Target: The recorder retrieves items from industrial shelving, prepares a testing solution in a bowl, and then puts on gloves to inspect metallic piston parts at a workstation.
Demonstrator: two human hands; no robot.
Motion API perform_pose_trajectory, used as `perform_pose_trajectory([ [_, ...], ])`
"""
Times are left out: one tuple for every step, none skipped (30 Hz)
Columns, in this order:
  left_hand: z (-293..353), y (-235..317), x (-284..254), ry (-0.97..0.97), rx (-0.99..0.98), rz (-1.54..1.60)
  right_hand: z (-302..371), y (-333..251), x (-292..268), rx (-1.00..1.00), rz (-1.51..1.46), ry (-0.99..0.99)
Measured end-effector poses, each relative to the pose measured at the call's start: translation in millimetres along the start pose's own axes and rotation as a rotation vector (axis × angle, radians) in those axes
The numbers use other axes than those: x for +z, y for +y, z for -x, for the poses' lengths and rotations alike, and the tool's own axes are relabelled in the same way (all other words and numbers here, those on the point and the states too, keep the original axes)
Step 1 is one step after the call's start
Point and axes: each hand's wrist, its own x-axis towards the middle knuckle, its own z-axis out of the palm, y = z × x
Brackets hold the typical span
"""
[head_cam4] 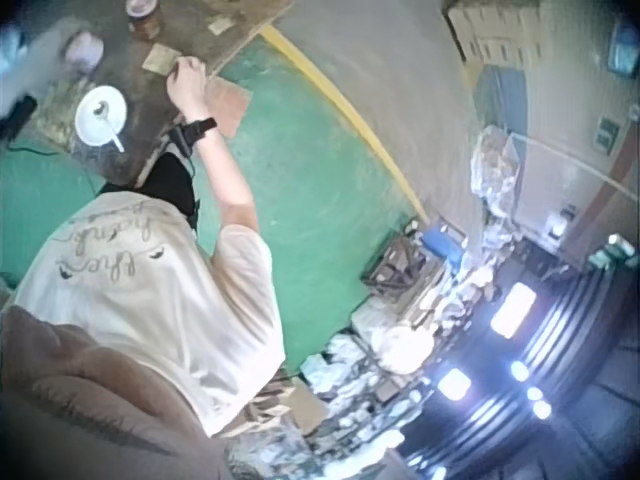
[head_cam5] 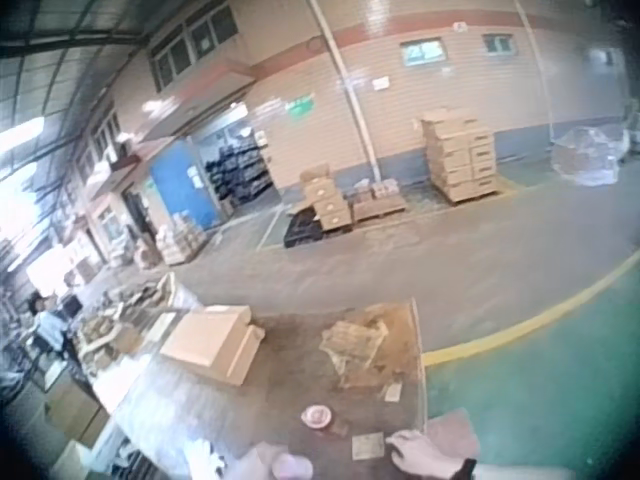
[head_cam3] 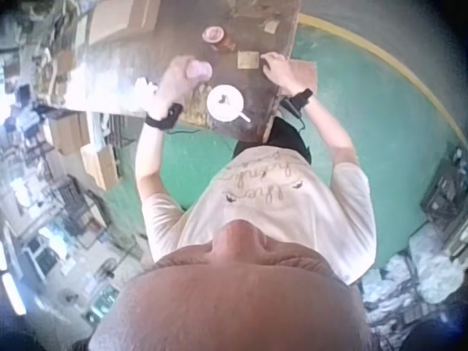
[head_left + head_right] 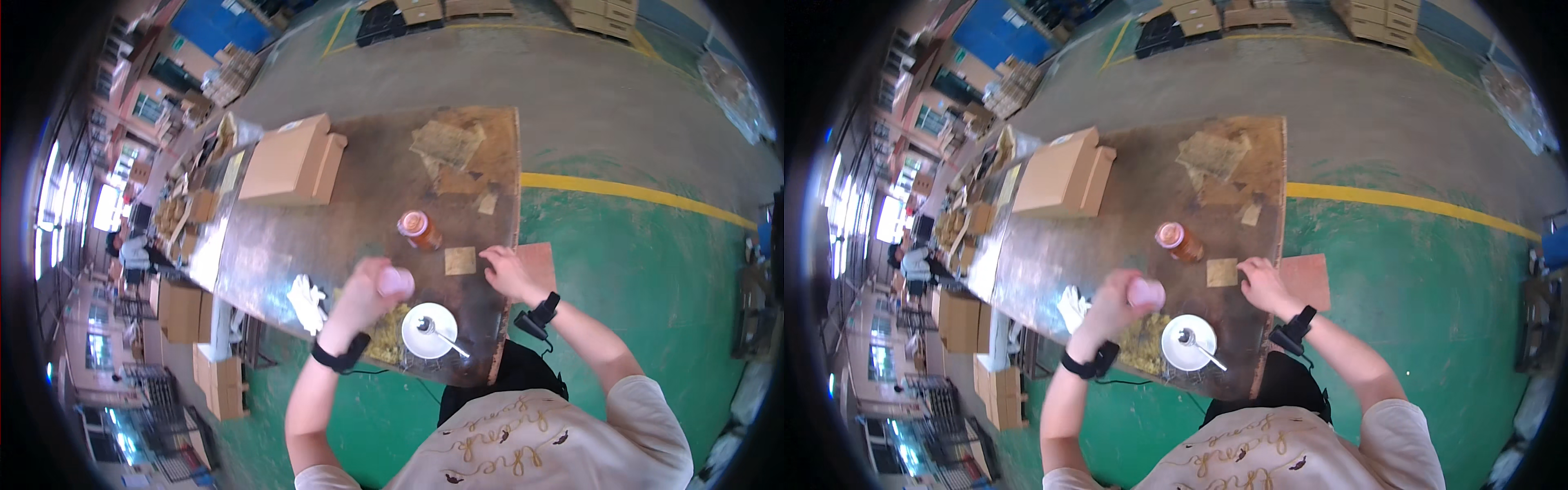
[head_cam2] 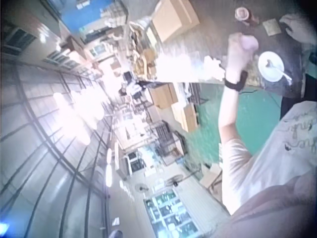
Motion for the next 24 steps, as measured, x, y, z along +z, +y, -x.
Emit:
perform_pose_trajectory([
  [24, 2, 13, -0.073, -0.091, -0.013, -6, 2, 4, 0.013, 0.015, -0.016],
  [47, -5, 37, -0.065, -0.153, 0.018, -12, 3, 9, 0.005, 0.012, -0.035],
  [68, -15, 60, -0.083, -0.146, 0.017, -18, 1, 14, -0.008, 0.007, -0.042],
  [84, -18, 79, -0.079, -0.162, 0.017, -23, -1, 18, -0.017, 0.004, -0.044],
  [94, -19, 98, -0.064, -0.130, -0.109, -28, -2, 20, -0.040, 0.018, -0.061],
  [102, -20, 114, -0.049, -0.097, -0.237, -32, -5, 22, -0.047, 0.017, -0.070],
  [108, -20, 128, -0.045, -0.106, -0.238, -35, -8, 24, -0.067, 0.015, -0.081],
  [111, -22, 140, -0.048, -0.119, -0.301, -38, -10, 25, -0.085, 0.014, -0.089],
  [114, -23, 149, -0.049, -0.132, -0.363, -39, -13, 26, -0.092, 0.016, -0.092],
  [116, -26, 155, -0.043, -0.136, -0.363, -41, -15, 27, -0.098, 0.019, -0.097],
  [117, -29, 161, -0.033, -0.126, -0.412, -42, -18, 27, -0.104, 0.022, -0.100],
  [115, -29, 165, -0.026, -0.112, -0.459, -44, -15, 28, -0.105, 0.025, -0.098],
  [113, -29, 167, -0.023, -0.108, -0.459, -47, -13, 28, -0.104, 0.042, -0.111],
  [111, -28, 169, -0.038, -0.108, -0.495, -49, -11, 28, -0.104, 0.059, -0.123],
  [106, -30, 171, -0.052, -0.103, -0.531, -52, -12, 28, -0.104, 0.064, -0.113],
  [104, -31, 173, -0.044, -0.093, -0.533, -56, -16, 29, -0.093, 0.048, -0.108],
  [107, -31, 175, -0.044, -0.110, -0.536, -61, -20, 31, -0.085, 0.032, -0.102],
  [108, -31, 179, -0.043, -0.124, -0.538, -69, -19, 37, -0.102, -0.009, -0.132],
  [109, -32, 181, -0.057, -0.146, -0.500, -75, -23, 41, -0.119, -0.049, -0.113],
  [110, -33, 182, -0.048, -0.135, -0.502, -81, -27, 46, -0.140, -0.090, -0.096],
  [114, -31, 179, -0.021, -0.132, -0.450, -84, -33, 53, -0.145, -0.086, -0.091],
  [112, -24, 172, 0.007, -0.124, -0.396, -88, -38, 57, -0.119, -0.122, -0.078],
  [112, -18, 165, -0.019, -0.156, -0.315, -91, -41, 60, -0.095, -0.158, -0.066],
  [113, -12, 157, -0.007, -0.156, -0.317, -96, -42, 66, -0.105, -0.154, -0.063],
])
